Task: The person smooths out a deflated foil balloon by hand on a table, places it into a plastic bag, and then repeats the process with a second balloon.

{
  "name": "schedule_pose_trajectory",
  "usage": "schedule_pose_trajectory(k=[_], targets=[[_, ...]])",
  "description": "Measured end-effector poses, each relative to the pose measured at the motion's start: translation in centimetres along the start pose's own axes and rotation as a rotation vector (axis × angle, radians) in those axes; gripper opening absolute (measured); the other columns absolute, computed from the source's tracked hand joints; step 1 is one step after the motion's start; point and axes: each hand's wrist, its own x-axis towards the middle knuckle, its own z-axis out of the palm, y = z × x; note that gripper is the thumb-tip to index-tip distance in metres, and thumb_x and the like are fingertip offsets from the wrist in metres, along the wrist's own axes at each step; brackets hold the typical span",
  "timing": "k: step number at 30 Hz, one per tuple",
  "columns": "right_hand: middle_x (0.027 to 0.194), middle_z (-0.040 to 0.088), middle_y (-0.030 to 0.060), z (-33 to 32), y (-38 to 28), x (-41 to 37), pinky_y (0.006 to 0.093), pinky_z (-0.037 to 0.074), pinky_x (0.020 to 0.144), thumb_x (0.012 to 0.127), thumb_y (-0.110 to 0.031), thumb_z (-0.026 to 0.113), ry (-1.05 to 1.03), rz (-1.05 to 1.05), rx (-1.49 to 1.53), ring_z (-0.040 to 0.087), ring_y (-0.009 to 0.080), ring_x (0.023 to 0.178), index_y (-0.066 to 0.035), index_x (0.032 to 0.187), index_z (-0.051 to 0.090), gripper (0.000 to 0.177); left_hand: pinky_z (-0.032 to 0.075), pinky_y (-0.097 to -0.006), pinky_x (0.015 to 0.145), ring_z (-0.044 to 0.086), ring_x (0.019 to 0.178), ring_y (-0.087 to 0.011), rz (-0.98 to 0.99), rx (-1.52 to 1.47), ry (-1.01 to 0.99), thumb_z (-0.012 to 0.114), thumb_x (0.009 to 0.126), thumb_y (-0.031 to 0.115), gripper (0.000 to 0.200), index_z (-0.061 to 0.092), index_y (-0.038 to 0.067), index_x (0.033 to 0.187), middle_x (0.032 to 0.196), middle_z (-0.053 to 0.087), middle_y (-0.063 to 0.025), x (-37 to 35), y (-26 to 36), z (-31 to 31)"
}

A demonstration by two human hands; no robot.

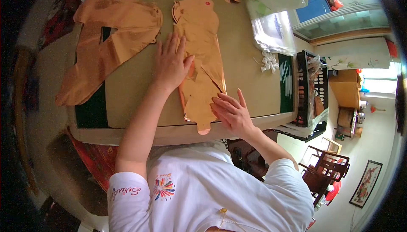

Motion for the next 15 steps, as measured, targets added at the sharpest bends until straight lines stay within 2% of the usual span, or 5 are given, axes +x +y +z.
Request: schedule_pose_trajectory(k=[4, 9, 12, 15], targets=[[0.133, 0.053, 0.0043, -1.6, 0.0, 1.5, 0.0573, 0.012, 0.114, 0.084, -0.015, 0.061, 0.012, 0.002, 0.047, 0.045, 0.0232, 0.128, -0.013, 0.125, 0.059, 0.041, 0.020, -0.0522, 0.113, 0.030, 0.137, -0.0323, 0.017, -0.033, 0.028, 0.047, 0.094, 0.042, 0.060, 0.040, 0.001, 0.138, 0.145, 0.035, -0.0217, 0.0, -0.3, 0.6], [0.138, 0.048, 0.0092, -2.9, 4.3, 10.1, 0.0567, 0.016, 0.113, 0.084, -0.022, 0.062, 0.274, 0.020, -0.016, 0.040, 0.0292, 0.131, -0.014, 0.132, 0.052, 0.049, 0.020, -0.0528, 0.113, 0.029, 0.138, -0.0328, -0.004, -0.039, -0.005, 0.048, 0.094, 0.041, 0.060, 0.040, 0.002, 0.138, 0.146, 0.033, -0.0221, -0.2, -0.2, 0.8], [0.138, 0.047, 0.0113, 0.0, 6.7, 15.2, 0.0553, 0.018, 0.112, 0.086, -0.024, 0.060, 0.330, 0.037, -0.036, 0.038, 0.0304, 0.132, -0.010, 0.130, 0.052, 0.047, 0.019, -0.0528, 0.112, 0.028, 0.138, -0.0329, 0.003, -0.002, -0.015, 0.049, 0.094, 0.040, 0.060, 0.040, 0.001, 0.138, 0.146, 0.033, -0.0223, 0.1, 0.0, 0.3], [0.138, 0.047, 0.0132, 2.9, 7.7, 17.1, 0.0532, 0.020, 0.112, 0.088, -0.025, 0.057, 0.321, 0.093, -0.053, 0.037, 0.0308, 0.133, -0.009, 0.130, 0.052, 0.045, 0.020, -0.0527, 0.112, 0.028, 0.138, -0.0331, 0.011, -0.001, -0.009, 0.050, 0.093, 0.039, 0.059, 0.041, 0.000, 0.137, 0.145, 0.034, -0.0224, 0.0, 0.0, -0.2]])
